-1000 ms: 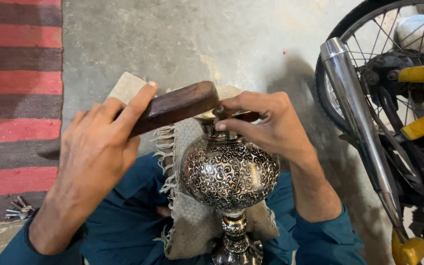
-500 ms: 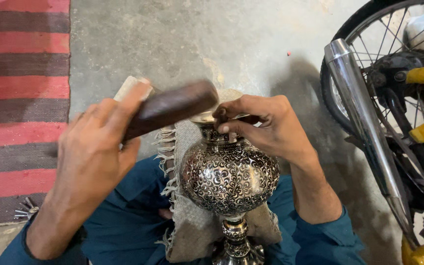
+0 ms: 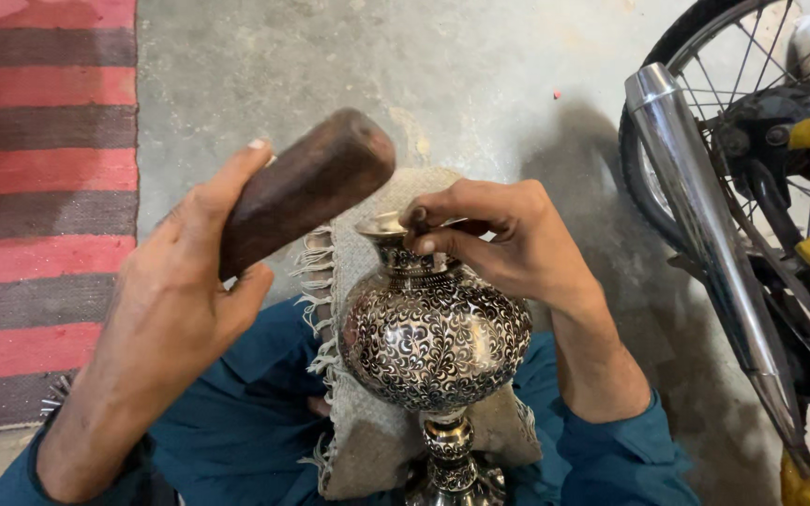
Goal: The person sits on the floor with an engraved metal vase resting on a cloth cushion and hammers a punch against the vase's rim and neck with a wooden mallet, rotating the vase to work around it. They briefly reposition the vase and continue hammering along the rim.
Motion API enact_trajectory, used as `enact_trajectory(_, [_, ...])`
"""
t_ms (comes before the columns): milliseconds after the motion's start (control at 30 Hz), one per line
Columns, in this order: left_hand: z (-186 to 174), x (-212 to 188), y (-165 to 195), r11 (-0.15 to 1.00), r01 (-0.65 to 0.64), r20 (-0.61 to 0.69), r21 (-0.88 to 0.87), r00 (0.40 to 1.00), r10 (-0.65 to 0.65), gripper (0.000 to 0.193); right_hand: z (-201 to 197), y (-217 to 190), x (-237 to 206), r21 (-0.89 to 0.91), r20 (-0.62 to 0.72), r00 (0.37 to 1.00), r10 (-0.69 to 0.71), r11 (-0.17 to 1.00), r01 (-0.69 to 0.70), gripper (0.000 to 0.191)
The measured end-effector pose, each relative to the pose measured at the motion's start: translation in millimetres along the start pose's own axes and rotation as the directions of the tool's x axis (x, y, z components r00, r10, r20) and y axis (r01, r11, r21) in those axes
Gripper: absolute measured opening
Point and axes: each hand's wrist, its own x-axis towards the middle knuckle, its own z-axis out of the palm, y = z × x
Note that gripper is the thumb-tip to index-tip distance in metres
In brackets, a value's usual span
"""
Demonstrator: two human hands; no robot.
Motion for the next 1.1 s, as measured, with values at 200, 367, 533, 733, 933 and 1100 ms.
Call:
enact_trajectory(200, [1,4,5,0.997,-0.055,-0.006,-0.05,0.998,0.055,0.076,-5,10,-2,-0.043,0.009,1.0,-0.024,0.999,0.025,0.022])
enact_trajectory(367, [5,6,9,0.93,-0.083,0.04,0.357,0.996,0.074,0.079,-7,15,-5,-0.083,-0.012,0.999,-0.03,0.996,0.029,0.019])
enact_trajectory(533, [6,11,11,0.884,-0.168,0.099,0.436,0.985,0.138,0.074,-9,19,-8,0.027,0.0,0.999,-0.049,0.998,0.049,0.019])
enact_trajectory(733, [7,14,18,0.837,-0.159,0.137,0.524,0.985,0.102,0.078,-12,17,-8,0.005,-0.033,0.998,-0.049,0.999,0.05,0.023])
enact_trajectory(933, [5,17,24,0.934,-0.147,0.071,0.326,0.989,0.131,0.076,-13,17,-10,0.11,-0.023,0.999,-0.047,0.993,0.049,0.021])
enact_trajectory(1100, [8,20,25,0.996,-0.032,0.04,0.088,0.999,0.028,0.077,-17,27,-12,0.103,-0.037,0.995,-0.094,0.99,0.097,0.024])
